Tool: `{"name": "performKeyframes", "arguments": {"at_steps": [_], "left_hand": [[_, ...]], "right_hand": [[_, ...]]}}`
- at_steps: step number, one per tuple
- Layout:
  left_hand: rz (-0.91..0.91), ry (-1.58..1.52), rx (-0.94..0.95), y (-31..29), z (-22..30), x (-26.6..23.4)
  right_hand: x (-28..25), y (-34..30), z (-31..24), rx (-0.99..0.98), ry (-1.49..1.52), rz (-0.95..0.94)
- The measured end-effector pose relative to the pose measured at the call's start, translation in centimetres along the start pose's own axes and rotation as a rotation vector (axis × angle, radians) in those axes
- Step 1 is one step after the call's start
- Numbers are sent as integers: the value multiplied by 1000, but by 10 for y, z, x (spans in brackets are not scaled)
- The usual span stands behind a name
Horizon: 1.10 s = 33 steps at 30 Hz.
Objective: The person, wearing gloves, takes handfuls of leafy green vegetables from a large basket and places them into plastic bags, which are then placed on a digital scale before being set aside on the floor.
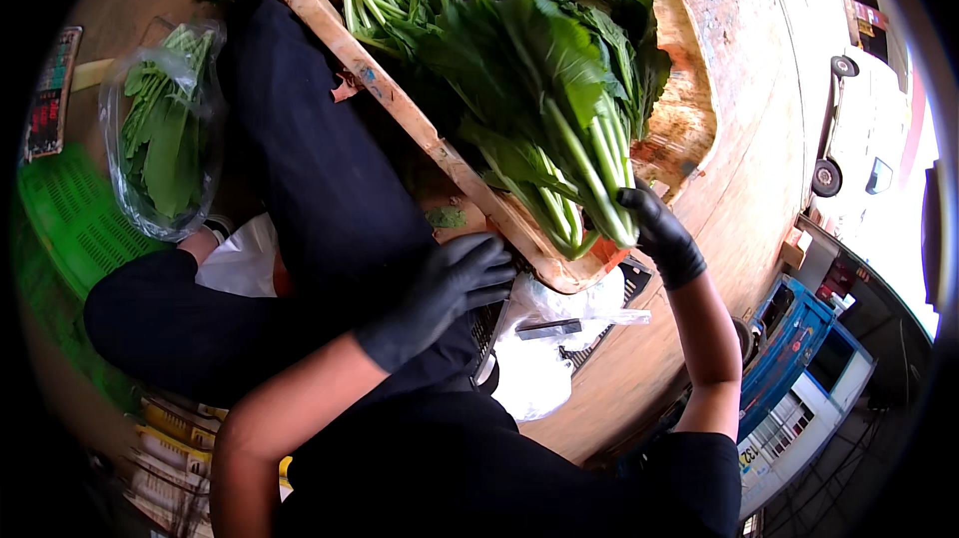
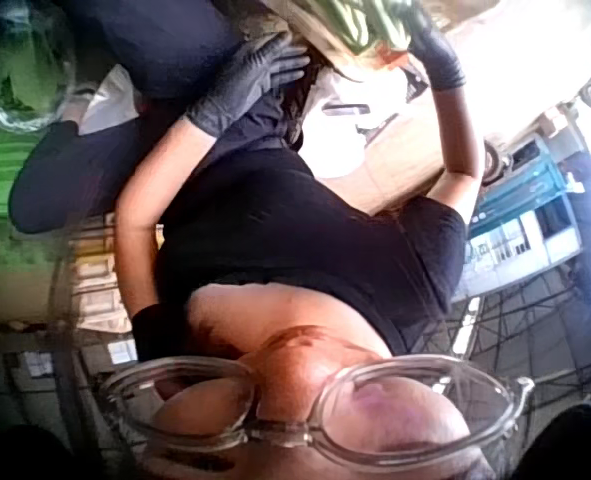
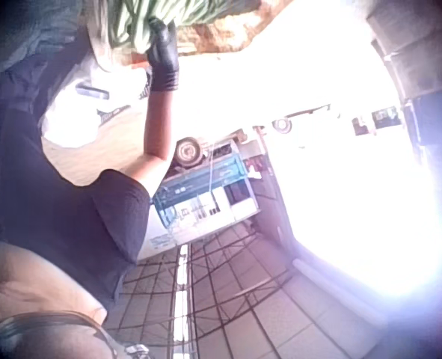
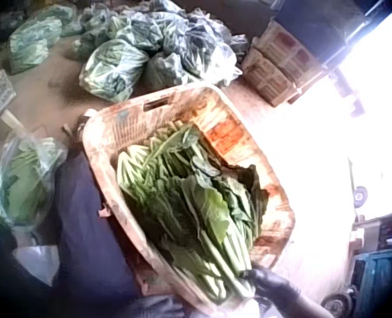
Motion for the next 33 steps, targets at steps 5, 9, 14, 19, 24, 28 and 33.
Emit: {"name": "performKeyframes", "arguments": {"at_steps": [5,9,14,19,24,28,33], "left_hand": [[7,-305,37,75,-43,29],[-305,-718,286,80,-17,50],[-86,-307,400,81,-14,32],[-21,-174,397,88,-12,22],[-31,-163,312,79,-2,28],[-63,-203,309,75,-2,31],[-17,-257,255,66,-1,28]], "right_hand": [[44,-39,-53,-27,244,-225],[61,-37,-53,-46,140,-126],[74,-3,-9,-118,-276,88],[87,-16,6,-401,-346,138],[99,-27,7,-631,-1014,394],[110,-36,-7,-671,-988,354],[114,-36,8,-546,-922,353]]}}
Point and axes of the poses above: each hand's wrist, its own y-axis towards the middle knuckle, its own x-axis out of the palm, z = x × y, the point moved 2 cm from there along y, towards the middle knuckle, and after that the axes turned 12 degrees about y, right-handed, at the moved point
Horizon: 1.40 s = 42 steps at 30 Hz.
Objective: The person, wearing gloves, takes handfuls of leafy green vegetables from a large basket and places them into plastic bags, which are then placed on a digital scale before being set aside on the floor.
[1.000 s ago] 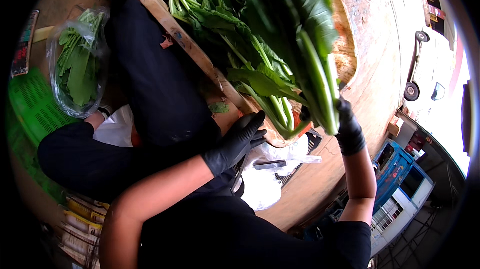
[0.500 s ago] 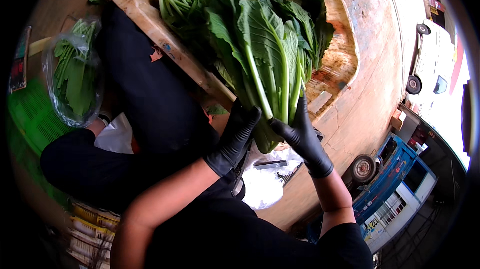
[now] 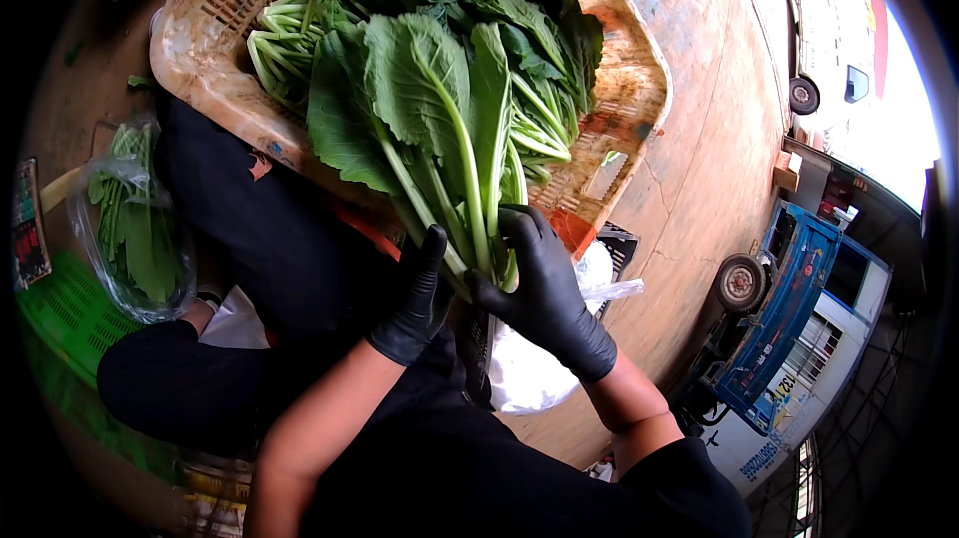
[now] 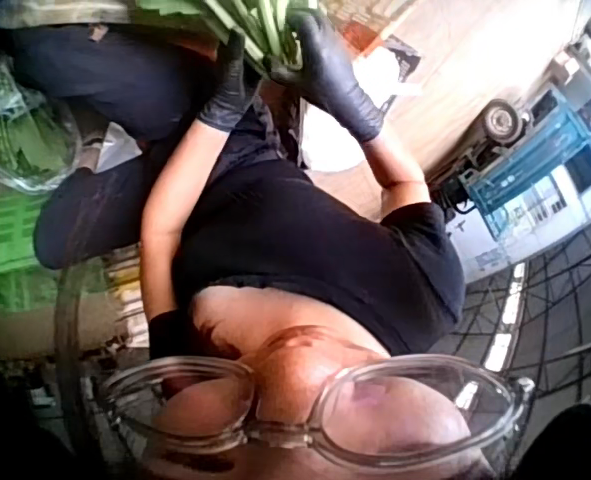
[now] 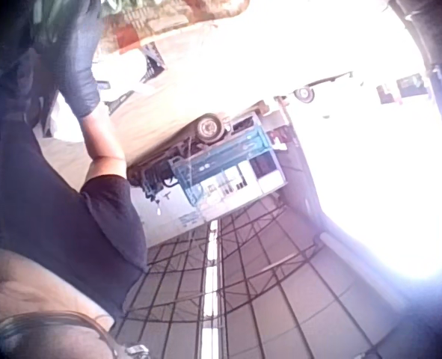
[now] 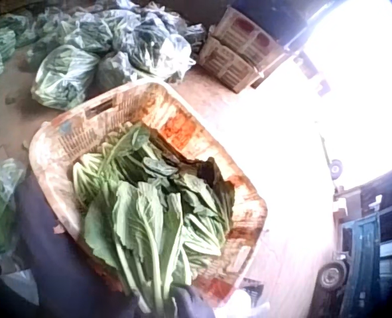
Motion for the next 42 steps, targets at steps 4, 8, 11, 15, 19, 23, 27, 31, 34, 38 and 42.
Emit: {"name": "performKeyframes", "arguments": {"at_steps": [4,8,11,15,19,23,27,31,34,38,42], "left_hand": [[-65,-10,-116,-7,12,-19],[-151,1124,424,-21,43,-41],[-103,1315,536,-30,56,-50],[-62,775,275,-46,69,-35],[-72,337,205,-54,78,-28],[-73,259,211,-58,85,-34],[-37,236,242,-51,94,-50],[14,230,251,-56,95,-68],[11,222,233,-65,95,-69],[-6,217,224,-73,94,-70],[-7,209,231,-79,94,-75]], "right_hand": [[-2,-4,-8,-58,303,-71],[-34,16,55,-84,830,60],[-50,66,195,-41,24,135],[-37,108,273,81,-228,8],[-25,131,269,62,-252,117],[-21,117,278,-6,-193,128],[-28,110,258,71,-300,16],[4,99,156,-216,-397,241],[72,113,108,-283,212,-68],[141,169,79,-328,77,28],[130,197,77,-81,309,-325]]}}
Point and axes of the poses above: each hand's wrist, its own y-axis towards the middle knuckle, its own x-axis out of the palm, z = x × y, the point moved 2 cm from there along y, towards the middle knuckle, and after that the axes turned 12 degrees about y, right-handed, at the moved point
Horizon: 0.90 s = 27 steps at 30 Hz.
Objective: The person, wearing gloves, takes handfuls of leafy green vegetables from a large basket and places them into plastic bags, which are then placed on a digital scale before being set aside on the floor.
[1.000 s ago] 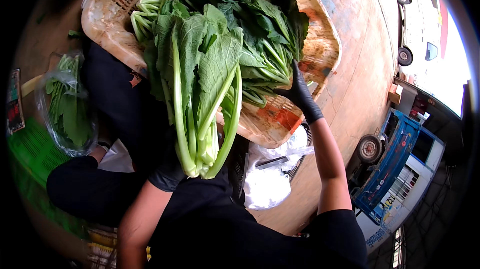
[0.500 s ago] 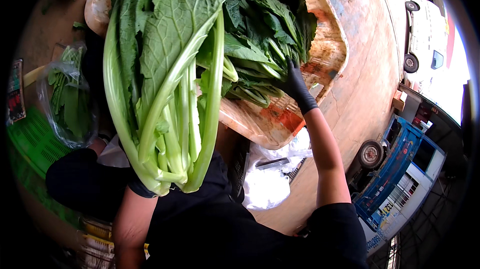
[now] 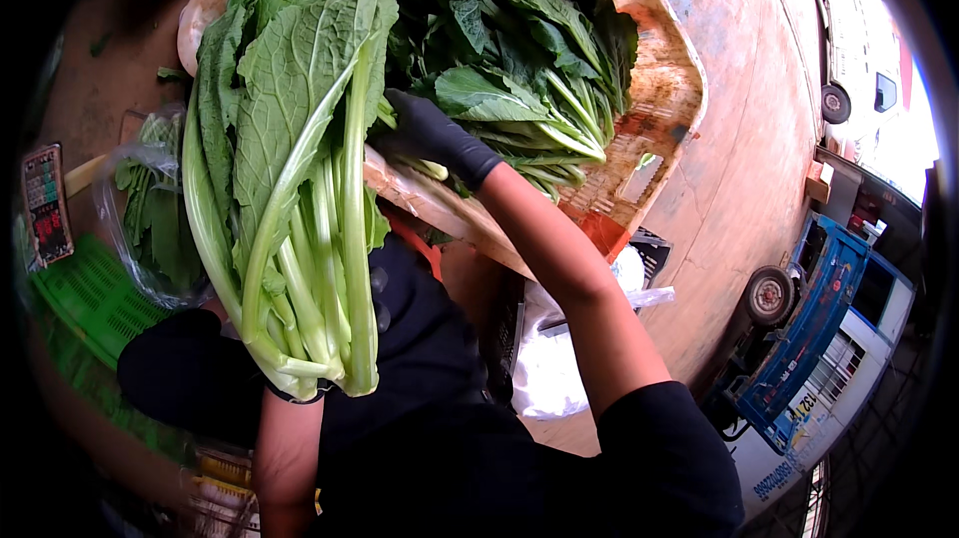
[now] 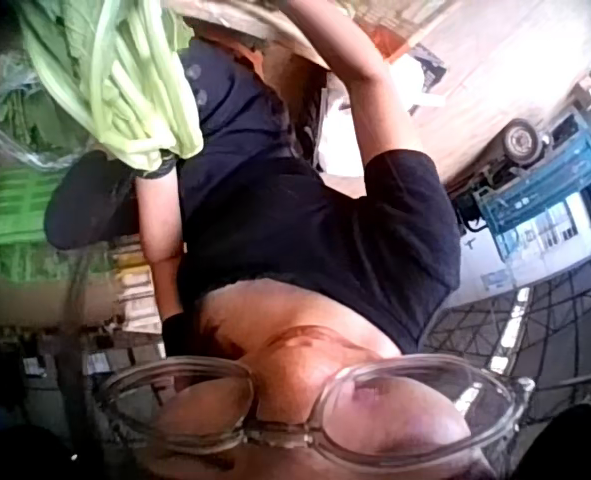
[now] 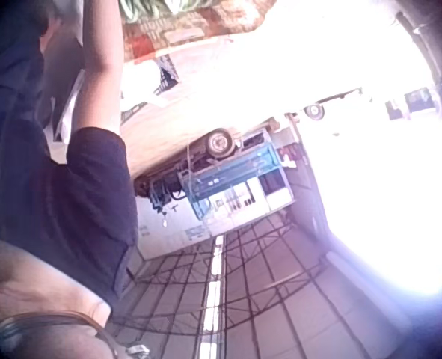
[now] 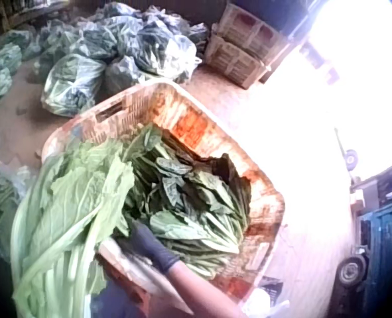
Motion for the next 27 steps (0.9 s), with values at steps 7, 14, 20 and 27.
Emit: {"name": "performKeyframes", "arguments": {"at_steps": [7,14,20,27], "left_hand": [[29,-16,57,-13,3,-12],[12,-94,2,-64,-17,-23],[-10,-259,-77,-74,-24,-27],[-8,-235,-83,-69,-27,-32]], "right_hand": [[-14,-93,-114,-33,664,19],[89,-147,-80,33,1004,272],[108,-151,-126,-226,687,375],[51,-143,-105,-185,286,14]]}}
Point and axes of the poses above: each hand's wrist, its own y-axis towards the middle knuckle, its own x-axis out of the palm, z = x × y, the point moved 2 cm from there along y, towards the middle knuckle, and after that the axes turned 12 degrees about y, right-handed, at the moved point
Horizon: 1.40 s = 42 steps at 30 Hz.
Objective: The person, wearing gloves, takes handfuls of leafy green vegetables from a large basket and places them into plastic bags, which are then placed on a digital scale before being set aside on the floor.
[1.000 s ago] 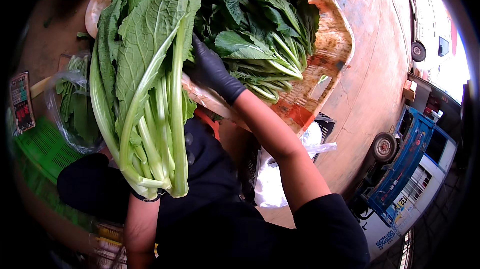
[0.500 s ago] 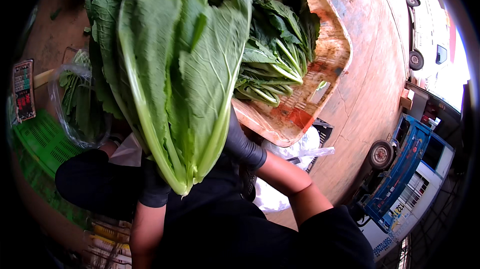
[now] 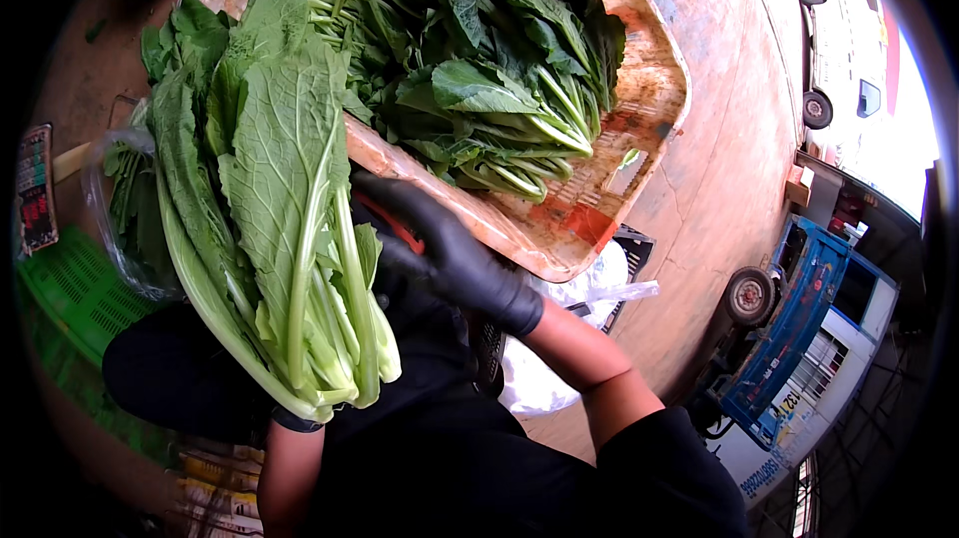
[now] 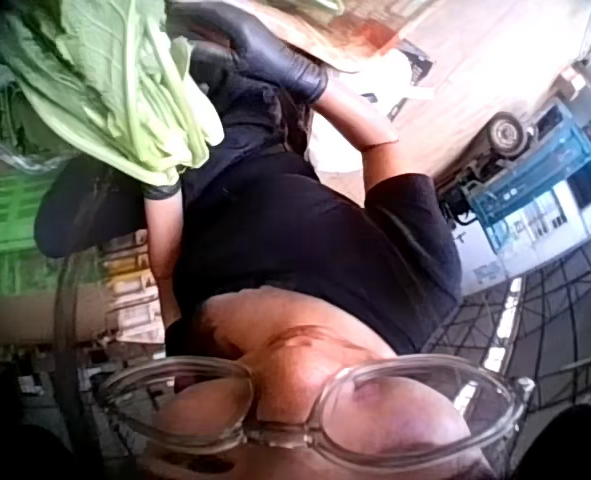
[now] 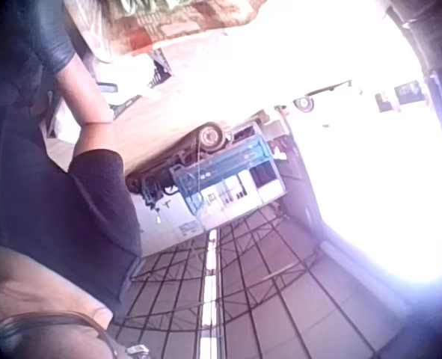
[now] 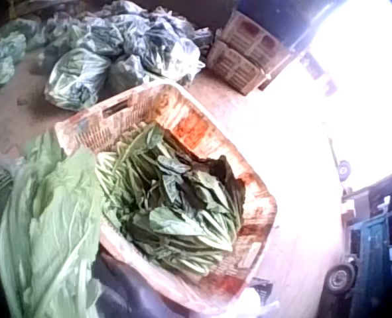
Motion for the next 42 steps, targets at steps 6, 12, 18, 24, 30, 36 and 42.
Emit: {"name": "performKeyframes", "arguments": {"at_steps": [6,12,18,24,30,36,42], "left_hand": [[14,4,-2,0,11,3],[46,22,20,0,10,-5],[49,18,20,9,14,1],[55,30,32,20,9,-4],[49,18,26,24,8,-4],[48,12,29,8,12,-4],[61,18,21,12,10,-6]], "right_hand": [[-224,-52,93,91,-861,416],[-279,-27,161,203,-783,269],[-279,-28,165,223,-873,371],[-284,-27,158,203,-927,219],[-301,-24,174,218,-887,132],[-314,-33,162,159,-887,127],[-310,-23,103,290,-457,-51]]}}
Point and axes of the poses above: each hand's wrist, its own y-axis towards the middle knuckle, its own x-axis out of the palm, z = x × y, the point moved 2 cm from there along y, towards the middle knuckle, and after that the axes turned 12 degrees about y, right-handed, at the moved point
